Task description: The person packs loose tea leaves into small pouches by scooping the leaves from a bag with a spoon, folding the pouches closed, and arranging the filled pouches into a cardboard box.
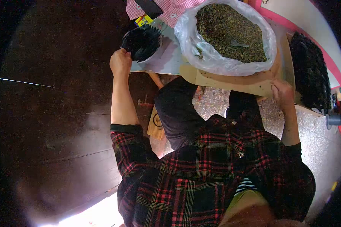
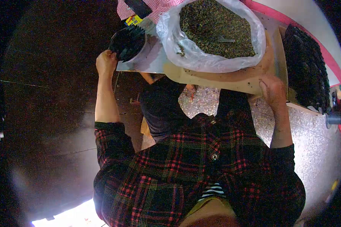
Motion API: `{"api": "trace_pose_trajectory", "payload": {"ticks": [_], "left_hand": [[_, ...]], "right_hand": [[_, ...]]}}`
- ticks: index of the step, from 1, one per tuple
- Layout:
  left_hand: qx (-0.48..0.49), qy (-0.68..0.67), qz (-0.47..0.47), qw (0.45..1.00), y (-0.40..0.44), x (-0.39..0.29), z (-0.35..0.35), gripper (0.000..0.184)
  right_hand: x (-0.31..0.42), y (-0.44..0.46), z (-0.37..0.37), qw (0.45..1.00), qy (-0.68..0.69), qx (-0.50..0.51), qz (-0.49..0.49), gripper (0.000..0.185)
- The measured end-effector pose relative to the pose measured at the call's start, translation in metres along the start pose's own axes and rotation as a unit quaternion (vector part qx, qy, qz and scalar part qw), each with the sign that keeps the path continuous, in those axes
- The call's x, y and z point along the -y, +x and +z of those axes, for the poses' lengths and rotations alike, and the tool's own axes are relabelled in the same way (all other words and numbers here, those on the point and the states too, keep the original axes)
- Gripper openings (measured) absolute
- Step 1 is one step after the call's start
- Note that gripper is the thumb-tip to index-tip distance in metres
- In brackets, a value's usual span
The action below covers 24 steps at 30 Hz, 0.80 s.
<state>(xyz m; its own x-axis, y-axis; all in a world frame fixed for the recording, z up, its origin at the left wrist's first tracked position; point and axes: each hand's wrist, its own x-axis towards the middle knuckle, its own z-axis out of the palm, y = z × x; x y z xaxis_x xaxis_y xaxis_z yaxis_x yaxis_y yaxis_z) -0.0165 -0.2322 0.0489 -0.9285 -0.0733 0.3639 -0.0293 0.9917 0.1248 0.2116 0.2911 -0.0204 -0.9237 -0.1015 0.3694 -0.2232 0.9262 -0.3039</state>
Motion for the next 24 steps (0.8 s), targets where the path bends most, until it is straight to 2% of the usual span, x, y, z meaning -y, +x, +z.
{"api": "trace_pose_trajectory", "payload": {"ticks": [4,5,7,8,12,14,16,18,20,22,24], "left_hand": [[-0.05,0.014,0.033,0.998,0.003,0.006,0.005,0.022],[-0.05,0.014,0.033,0.998,0.003,0.006,0.0,0.022],[-0.128,0.003,0.059,0.99,-0.001,-0.001,-0.016,0.022],[-0.116,0.011,0.046,0.992,-0.001,-0.003,-0.025,0.023],[-0.175,-0.004,0.056,0.983,-0.009,-0.011,-0.052,0.027],[-0.224,-0.092,0.066,0.968,-0.015,-0.015,-0.065,0.024],[-0.225,-0.139,0.058,0.963,-0.029,-0.038,-0.086,0.026],[-0.183,-0.23,0.054,0.954,-0.039,-0.064,-0.099,0.026],[-0.18,-0.265,0.099,0.942,-0.046,-0.086,-0.101,0.026],[-0.157,-0.255,0.195,0.934,-0.052,-0.11,-0.098,0.026],[-0.145,-0.27,0.231,0.923,-0.057,-0.135,-0.089,0.026]], "right_hand": [[0.0,-0.001,0.009,1.0,-0.003,-0.008,0.007,0.013],[0.001,-0.001,0.006,1.0,-0.008,0.004,0.017,0.013],[-0.003,0.0,0.003,1.0,-0.003,-0.004,0.008,0.013],[-0.006,0.0,0.002,1.0,0.001,-0.012,0.0,0.013],[-0.004,0.001,0.003,1.0,-0.013,-0.025,-0.008,0.012],[0.011,0.004,-0.008,1.0,-0.022,-0.003,0.015,0.013],[0.021,0.01,-0.015,1.0,0.002,-0.019,-0.003,0.015],[0.036,0.018,-0.024,0.999,0.018,-0.037,-0.011,0.016],[0.061,0.034,-0.031,0.99,0.097,-0.082,-0.064,0.018],[0.082,0.054,-0.031,0.975,0.139,-0.129,-0.112,0.019],[0.101,0.079,-0.031,0.957,0.163,-0.166,-0.173,0.021]]}}
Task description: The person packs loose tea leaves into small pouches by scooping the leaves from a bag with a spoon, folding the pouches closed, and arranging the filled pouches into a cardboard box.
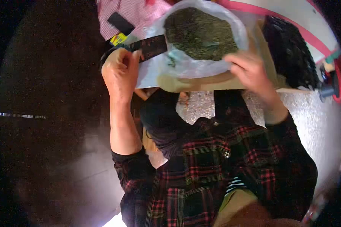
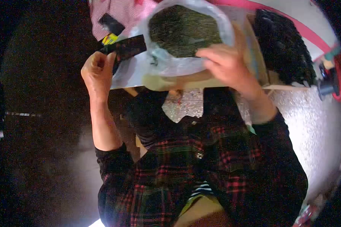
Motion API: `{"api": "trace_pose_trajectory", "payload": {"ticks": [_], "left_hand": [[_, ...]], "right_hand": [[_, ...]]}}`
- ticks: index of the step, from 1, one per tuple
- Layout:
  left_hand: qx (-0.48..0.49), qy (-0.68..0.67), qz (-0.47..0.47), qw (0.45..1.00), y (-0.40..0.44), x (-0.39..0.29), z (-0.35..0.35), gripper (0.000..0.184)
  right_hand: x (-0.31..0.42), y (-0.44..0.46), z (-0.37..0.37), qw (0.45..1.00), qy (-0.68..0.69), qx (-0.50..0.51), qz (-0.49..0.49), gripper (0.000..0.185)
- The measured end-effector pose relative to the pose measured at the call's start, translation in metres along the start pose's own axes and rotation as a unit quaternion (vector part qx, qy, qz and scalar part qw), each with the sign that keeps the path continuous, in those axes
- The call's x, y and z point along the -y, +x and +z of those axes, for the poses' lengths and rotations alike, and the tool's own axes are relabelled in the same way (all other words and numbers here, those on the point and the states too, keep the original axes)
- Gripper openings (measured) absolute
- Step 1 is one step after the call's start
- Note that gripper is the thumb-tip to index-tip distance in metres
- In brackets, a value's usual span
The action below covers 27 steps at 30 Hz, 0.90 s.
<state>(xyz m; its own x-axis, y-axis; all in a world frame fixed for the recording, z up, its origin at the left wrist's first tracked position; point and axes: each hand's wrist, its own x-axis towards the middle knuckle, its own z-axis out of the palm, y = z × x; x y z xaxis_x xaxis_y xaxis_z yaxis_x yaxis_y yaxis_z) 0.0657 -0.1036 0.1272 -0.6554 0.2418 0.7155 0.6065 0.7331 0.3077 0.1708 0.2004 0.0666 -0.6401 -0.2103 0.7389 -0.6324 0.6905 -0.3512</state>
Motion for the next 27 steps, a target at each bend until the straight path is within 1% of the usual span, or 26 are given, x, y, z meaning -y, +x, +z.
{"api": "trace_pose_trajectory", "payload": {"ticks": [2,3,6,8,10,12,13,17,19,20,22,27], "left_hand": [[0.049,-0.045,0.031,0.997,0.001,-0.019,0.021,0.025],[0.077,-0.043,0.036,0.995,0.001,-0.026,0.033,0.025],[0.105,-0.032,0.083,0.99,-0.001,-0.047,0.053,0.022],[0.118,-0.029,0.103,0.987,-0.004,-0.056,0.061,0.023],[0.131,-0.027,0.097,0.986,-0.005,-0.063,0.065,0.024],[0.159,-0.048,0.095,0.981,0.001,-0.068,0.078,0.025],[0.152,-0.044,0.107,0.982,0.001,-0.068,0.082,0.026],[0.172,-0.059,0.094,0.979,0.006,-0.072,0.089,0.023],[0.203,-0.123,0.041,0.971,0.008,-0.072,0.091,0.019],[0.202,-0.125,0.042,0.97,0.011,-0.073,0.092,0.019],[0.227,-0.184,0.023,0.956,0.012,-0.073,0.092,0.017],[0.238,-0.199,0.013,0.951,0.015,-0.072,0.093,0.018]], "right_hand": [[-0.001,0.022,0.018,0.998,0.018,-0.033,-0.043,0.024],[0.002,0.031,0.024,0.998,0.026,-0.036,-0.041,0.026],[0.006,0.048,0.038,0.995,0.021,-0.062,-0.071,0.032],[0.011,0.049,0.037,0.995,0.005,-0.06,-0.077,0.034],[0.004,0.045,0.043,0.993,-0.05,-0.054,-0.095,0.036],[-0.014,0.04,0.043,0.994,-0.058,-0.043,-0.08,0.037],[-0.017,0.037,0.043,0.994,-0.071,-0.034,-0.071,0.038],[-0.023,0.032,0.037,0.992,-0.088,-0.043,-0.077,0.04],[-0.029,0.03,0.036,0.99,-0.102,-0.045,-0.086,0.043],[-0.031,0.03,0.034,0.99,-0.104,-0.045,-0.087,0.043],[-0.033,0.028,0.032,0.989,-0.107,-0.055,-0.09,0.047],[-0.035,0.027,0.029,0.989,-0.108,-0.052,-0.089,0.049]]}}
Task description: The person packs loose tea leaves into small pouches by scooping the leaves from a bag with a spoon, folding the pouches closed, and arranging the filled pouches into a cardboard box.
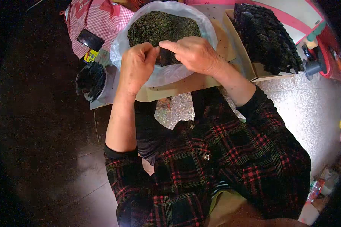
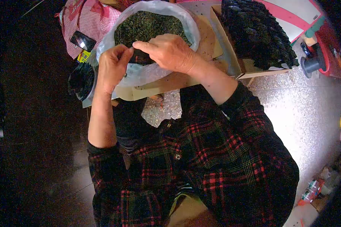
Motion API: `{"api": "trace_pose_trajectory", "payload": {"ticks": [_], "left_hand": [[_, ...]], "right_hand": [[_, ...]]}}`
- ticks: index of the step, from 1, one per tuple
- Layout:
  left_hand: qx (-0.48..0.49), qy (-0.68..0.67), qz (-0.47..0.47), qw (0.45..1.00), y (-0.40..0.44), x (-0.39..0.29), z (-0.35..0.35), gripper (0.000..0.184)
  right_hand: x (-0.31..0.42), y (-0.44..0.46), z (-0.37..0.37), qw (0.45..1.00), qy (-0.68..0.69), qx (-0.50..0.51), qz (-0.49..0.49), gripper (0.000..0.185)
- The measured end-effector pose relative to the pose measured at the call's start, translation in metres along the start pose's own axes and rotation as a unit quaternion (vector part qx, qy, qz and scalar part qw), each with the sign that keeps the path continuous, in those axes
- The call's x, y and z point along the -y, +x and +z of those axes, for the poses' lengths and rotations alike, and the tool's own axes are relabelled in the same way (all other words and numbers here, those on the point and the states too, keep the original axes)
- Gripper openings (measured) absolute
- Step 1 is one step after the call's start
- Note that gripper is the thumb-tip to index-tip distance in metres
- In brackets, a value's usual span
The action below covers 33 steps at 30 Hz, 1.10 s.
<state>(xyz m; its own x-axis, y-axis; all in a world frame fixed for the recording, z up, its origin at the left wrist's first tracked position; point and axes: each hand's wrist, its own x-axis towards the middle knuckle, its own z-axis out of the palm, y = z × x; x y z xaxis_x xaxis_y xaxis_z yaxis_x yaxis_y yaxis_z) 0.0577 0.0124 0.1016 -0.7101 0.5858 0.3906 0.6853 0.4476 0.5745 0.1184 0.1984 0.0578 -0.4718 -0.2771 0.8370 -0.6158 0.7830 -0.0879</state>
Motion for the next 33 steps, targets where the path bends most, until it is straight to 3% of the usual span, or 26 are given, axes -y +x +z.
{"api": "trace_pose_trajectory", "payload": {"ticks": [22,33], "left_hand": [[0.034,-0.138,-0.037,0.989,0.004,0.015,0.007,0.024],[0.031,-0.063,-0.038,0.997,0.007,0.01,0.004,0.015]], "right_hand": [[-0.005,-0.003,-0.001,1.0,-0.021,0.002,-0.012,0.047],[-0.005,-0.003,-0.002,0.999,-0.029,0.002,-0.032,0.038]]}}
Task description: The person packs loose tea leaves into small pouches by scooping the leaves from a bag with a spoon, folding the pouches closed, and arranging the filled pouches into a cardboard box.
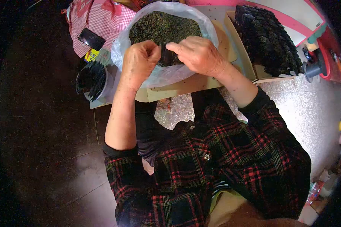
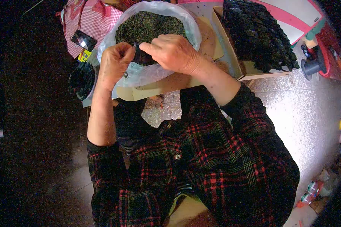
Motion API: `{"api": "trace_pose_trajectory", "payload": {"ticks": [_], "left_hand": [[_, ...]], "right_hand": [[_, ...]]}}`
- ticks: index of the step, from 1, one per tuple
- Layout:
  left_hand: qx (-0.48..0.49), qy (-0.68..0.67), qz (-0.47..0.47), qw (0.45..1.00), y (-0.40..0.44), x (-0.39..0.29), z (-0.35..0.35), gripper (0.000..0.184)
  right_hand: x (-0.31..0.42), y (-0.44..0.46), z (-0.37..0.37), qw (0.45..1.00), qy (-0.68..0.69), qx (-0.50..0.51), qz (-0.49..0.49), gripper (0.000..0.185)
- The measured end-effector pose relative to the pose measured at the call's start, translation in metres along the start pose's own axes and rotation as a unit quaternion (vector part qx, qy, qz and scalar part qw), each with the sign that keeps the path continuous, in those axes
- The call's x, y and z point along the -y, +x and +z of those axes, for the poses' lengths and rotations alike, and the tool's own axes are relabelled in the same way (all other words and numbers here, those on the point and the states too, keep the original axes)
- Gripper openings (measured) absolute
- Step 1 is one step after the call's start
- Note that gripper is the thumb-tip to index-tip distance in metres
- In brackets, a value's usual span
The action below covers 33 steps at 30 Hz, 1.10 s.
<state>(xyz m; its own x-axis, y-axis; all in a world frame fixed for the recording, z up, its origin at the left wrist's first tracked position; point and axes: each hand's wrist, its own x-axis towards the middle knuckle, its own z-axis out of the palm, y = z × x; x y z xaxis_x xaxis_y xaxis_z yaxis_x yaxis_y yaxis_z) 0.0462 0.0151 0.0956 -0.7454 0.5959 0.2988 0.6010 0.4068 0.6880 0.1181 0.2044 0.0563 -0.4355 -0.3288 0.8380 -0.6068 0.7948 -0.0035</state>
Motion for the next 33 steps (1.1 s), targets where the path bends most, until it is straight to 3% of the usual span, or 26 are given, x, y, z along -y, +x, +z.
{"api": "trace_pose_trajectory", "payload": {"ticks": [4,7,11,15,18,20,22,25,27,28,29,30,33], "left_hand": [[0.012,0.011,-0.018,1.0,-0.001,-0.006,0.002,0.011],[-0.025,0.006,0.031,0.999,-0.001,-0.008,0.013,0.01],[-0.003,-0.056,-0.002,0.998,-0.002,-0.009,0.02,0.009],[-0.01,-0.019,0.033,0.999,0.002,-0.017,0.029,0.009],[-0.042,0.1,0.145,0.984,0.005,-0.028,0.034,0.007],[-0.048,0.137,0.177,0.973,0.007,-0.037,0.04,0.007],[-0.056,0.217,0.216,0.95,0.009,-0.047,0.047,0.009],[-0.061,0.193,0.239,0.95,0.009,-0.051,0.051,0.013],[-0.046,0.192,0.227,0.954,0.007,-0.047,0.047,0.008],[-0.08,0.123,0.224,0.964,0.007,-0.045,0.043,0.01],[-0.113,0.052,0.22,0.968,0.006,-0.041,0.038,0.016],[-0.093,0.099,0.238,0.962,0.008,-0.031,0.027,0.044],[-0.08,0.164,0.199,0.963,0.005,-0.016,0.015,0.083]], "right_hand": [[0.005,0.009,-0.002,1.0,0.012,-0.013,-0.007,0.027],[0.008,0.012,-0.009,0.999,0.009,0.041,-0.007,0.012],[0.008,0.005,-0.014,0.998,0.012,0.063,-0.018,0.007],[0.016,-0.008,-0.016,0.993,-0.013,0.121,0.003,0.009],[0.02,-0.012,-0.018,0.98,-0.033,0.182,0.073,0.015],[0.018,-0.012,-0.018,0.916,-0.014,0.326,0.231,0.02],[0.011,-0.021,-0.01,0.933,-0.003,0.283,0.224,0.024],[-0.004,-0.027,0.003,0.958,0.041,0.196,0.204,0.032],[-0.012,-0.028,0.003,0.976,-0.092,0.154,0.127,0.037],[-0.014,-0.032,-0.003,0.969,-0.014,0.159,0.19,0.045],[-0.015,-0.033,-0.006,0.968,-0.013,0.16,0.192,0.045],[-0.016,-0.028,-0.013,0.962,0.014,0.164,0.218,0.046],[-0.024,-0.029,-0.012,0.967,0.05,0.147,0.202,0.046]]}}
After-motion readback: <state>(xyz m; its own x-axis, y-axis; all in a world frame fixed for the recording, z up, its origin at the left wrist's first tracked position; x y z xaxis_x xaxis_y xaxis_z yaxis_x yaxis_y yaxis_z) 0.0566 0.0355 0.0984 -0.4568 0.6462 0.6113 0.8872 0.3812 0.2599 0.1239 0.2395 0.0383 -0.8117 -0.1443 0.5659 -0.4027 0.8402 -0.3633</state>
